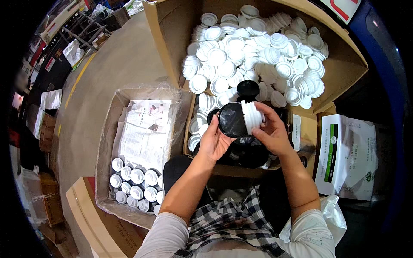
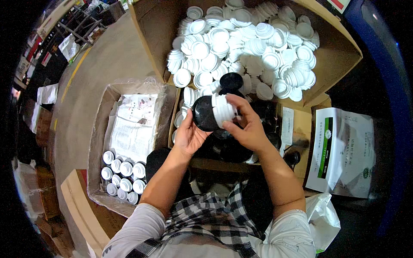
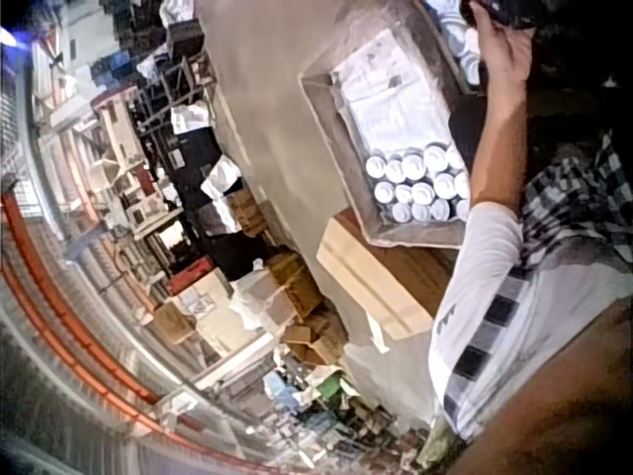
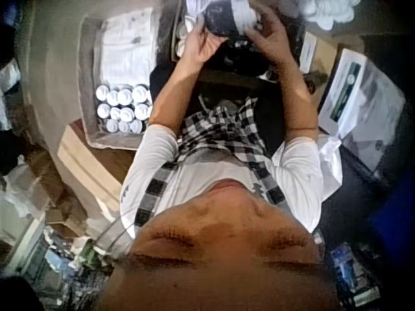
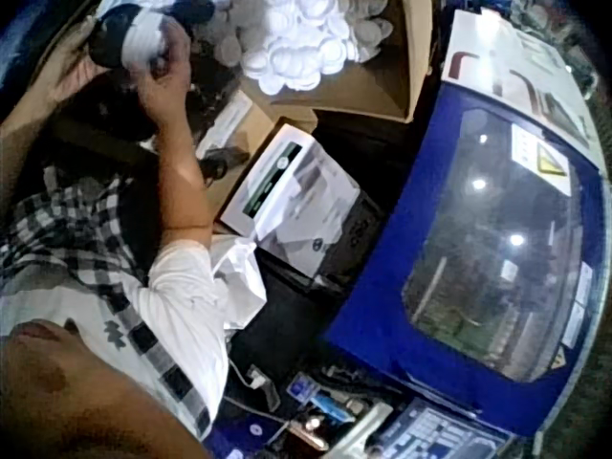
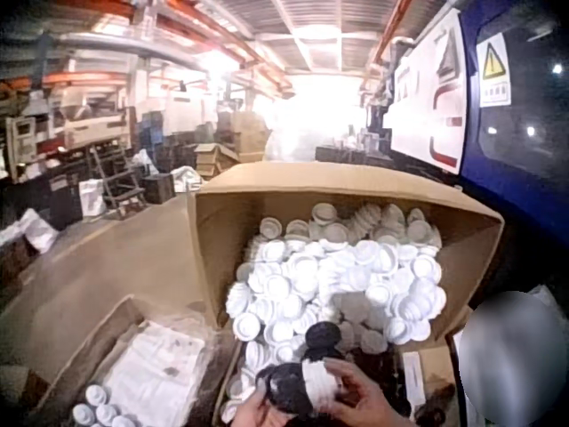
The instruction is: The person sits on the floor and repeatedly picks up black containers and white lids, placing the lids onto the containers. The person then places the assembled containers into a nearby box.
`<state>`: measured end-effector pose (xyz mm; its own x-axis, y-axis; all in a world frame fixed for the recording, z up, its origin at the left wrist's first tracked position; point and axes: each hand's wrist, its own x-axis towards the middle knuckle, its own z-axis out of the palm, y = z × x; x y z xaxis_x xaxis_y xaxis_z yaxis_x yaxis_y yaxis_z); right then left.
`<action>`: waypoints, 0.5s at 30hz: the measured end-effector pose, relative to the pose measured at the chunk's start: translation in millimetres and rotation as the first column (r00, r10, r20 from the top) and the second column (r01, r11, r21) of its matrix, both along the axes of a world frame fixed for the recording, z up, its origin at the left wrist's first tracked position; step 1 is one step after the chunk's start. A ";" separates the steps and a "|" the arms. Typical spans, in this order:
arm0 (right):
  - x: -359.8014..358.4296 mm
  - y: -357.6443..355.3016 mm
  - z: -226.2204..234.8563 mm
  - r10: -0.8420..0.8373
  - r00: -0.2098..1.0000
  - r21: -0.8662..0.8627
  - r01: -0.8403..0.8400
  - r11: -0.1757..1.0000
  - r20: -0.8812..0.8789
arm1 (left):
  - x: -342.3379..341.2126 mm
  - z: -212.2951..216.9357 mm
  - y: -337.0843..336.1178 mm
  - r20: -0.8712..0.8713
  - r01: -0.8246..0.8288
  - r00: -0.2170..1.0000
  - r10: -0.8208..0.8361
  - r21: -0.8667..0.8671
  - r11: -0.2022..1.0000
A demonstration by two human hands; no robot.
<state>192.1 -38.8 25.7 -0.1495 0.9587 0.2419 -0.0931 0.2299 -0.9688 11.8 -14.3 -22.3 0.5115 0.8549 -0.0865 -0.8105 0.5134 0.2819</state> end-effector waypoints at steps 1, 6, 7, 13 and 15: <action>1.6 -1.6 4.0 -0.083 0.976 0.086 0.066 0.994 0.202 | 2.6 1.0 -0.2 0.006 -0.001 1.000 0.001 0.001 1.000; -8.3 -3.4 17.5 -0.470 0.683 0.495 0.180 0.850 0.559 | -0.8 6.8 -3.4 0.092 -0.038 0.995 0.042 -0.043 0.998; -10.7 -3.5 18.9 -0.501 0.660 0.524 0.186 0.831 0.561 | -3.2 6.0 -3.9 0.105 -0.021 0.994 0.021 0.003 1.000; -19.8 -3.7 14.8 -0.554 0.633 0.622 0.143 0.770 0.541 | 3.6 6.6 -8.0 0.084 -0.058 0.995 0.048 0.122 0.991; -22.5 -3.9 11.9 -0.548 0.642 0.619 0.143 0.772 0.536 | 6.8 12.8 -10.8 -0.001 -0.093 0.996 0.094 0.166 0.982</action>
<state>169.6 -42.7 37.6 -0.1412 0.7450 0.6520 0.7032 0.5391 -0.4637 18.6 -25.1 -9.5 0.4282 0.9019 0.0557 -0.8499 0.3810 0.3641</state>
